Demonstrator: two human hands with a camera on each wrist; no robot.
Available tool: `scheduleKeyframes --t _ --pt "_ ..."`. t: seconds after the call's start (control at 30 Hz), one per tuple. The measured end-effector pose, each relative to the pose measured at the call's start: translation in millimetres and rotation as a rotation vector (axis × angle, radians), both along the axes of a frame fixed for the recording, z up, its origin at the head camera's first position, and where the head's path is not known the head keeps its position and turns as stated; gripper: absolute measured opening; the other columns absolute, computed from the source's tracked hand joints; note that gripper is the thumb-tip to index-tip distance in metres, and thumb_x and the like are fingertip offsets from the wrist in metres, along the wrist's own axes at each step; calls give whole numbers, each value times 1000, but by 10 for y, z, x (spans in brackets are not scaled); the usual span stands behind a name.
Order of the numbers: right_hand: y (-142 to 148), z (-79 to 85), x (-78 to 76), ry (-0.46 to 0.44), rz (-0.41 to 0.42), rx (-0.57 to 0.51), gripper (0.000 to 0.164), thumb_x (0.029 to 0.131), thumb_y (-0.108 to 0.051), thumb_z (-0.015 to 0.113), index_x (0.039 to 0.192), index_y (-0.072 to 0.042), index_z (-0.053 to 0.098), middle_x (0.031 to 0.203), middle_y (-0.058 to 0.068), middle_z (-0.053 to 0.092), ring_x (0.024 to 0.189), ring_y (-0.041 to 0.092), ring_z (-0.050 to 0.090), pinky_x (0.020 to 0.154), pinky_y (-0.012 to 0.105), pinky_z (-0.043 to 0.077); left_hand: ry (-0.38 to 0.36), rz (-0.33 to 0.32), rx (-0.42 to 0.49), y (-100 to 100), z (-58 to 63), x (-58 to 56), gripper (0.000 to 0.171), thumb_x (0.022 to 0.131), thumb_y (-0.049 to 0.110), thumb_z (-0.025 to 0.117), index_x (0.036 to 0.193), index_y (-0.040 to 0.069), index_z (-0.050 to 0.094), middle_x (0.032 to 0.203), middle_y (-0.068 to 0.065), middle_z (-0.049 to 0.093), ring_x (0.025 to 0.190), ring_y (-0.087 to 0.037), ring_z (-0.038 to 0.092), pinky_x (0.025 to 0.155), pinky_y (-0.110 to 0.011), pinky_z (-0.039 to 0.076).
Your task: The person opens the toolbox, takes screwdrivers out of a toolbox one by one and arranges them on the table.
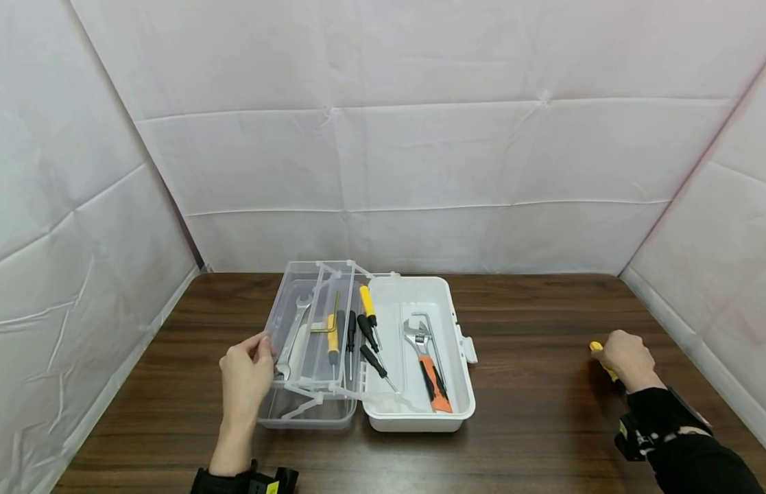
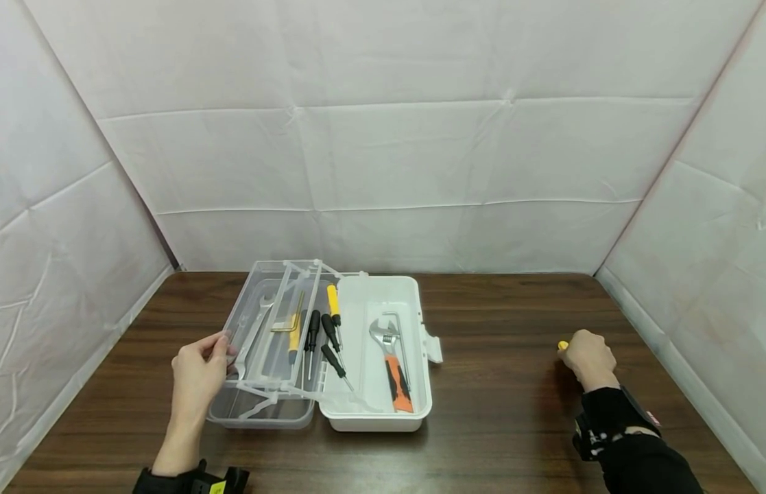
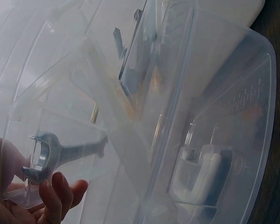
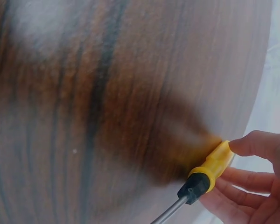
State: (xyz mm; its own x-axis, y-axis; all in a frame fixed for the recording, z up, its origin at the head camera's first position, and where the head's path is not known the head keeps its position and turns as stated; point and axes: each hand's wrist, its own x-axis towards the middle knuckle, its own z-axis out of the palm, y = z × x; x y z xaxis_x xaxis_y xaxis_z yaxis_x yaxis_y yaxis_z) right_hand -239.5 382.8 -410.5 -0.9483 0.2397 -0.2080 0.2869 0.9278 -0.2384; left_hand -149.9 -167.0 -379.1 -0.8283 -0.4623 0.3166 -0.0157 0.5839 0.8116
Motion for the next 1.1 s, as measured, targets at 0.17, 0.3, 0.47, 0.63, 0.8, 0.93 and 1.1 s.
scheduleKeyframes --t 0.17,0.3,0.47,0.63,0.8,0.93,1.1 --pt "-40 40 2 13 12 -7 38 81 -25 57 81 13 54 77 33 51 67 40 52 52 41 40 -8 -6 6 -12 -7 1 24 86 6 48 97 -8 64 74 -17 66 86 -34 59 73 -45 42" --pt "-169 108 28 71 58 -21 38 84 -24 55 86 14 54 82 34 52 64 37 53 50 40 40 -23 -13 17 -13 0 -1 25 87 6 48 100 -8 63 75 -16 66 86 -33 59 75 -45 42" --pt "-492 181 33 202 170 -35 42 84 -17 57 105 18 48 96 36 51 69 37 54 53 40 41 -25 -18 22 -14 6 -8 26 87 6 47 100 -8 63 75 -16 66 87 -33 59 76 -45 42" --pt "-867 261 -21 285 267 -78 38 84 -14 57 104 17 50 92 31 54 73 37 54 57 40 41 -19 -12 19 -11 -9 -15 25 86 6 48 100 -8 63 75 -16 66 87 -33 59 76 -45 42" --pt "-1201 368 -84 306 346 -141 35 84 -13 58 103 15 53 91 28 57 79 37 55 63 42 43 -14 -14 17 -8 -22 -24 25 86 6 48 97 -8 64 75 -16 66 89 -34 59 76 -45 42" --pt "-1447 459 -166 322 397 -166 33 83 -14 59 100 13 56 91 26 59 80 36 56 65 42 44 -14 -11 20 -7 -21 -23 24 86 6 48 97 -8 64 74 -16 66 88 -34 59 76 -45 42" --pt "-1798 587 -261 332 460 -202 31 82 -15 60 100 11 58 90 22 60 80 32 56 66 41 44 -13 -8 22 -16 -11 -12 25 86 6 48 99 -8 64 75 -16 66 87 -33 59 76 -45 42"
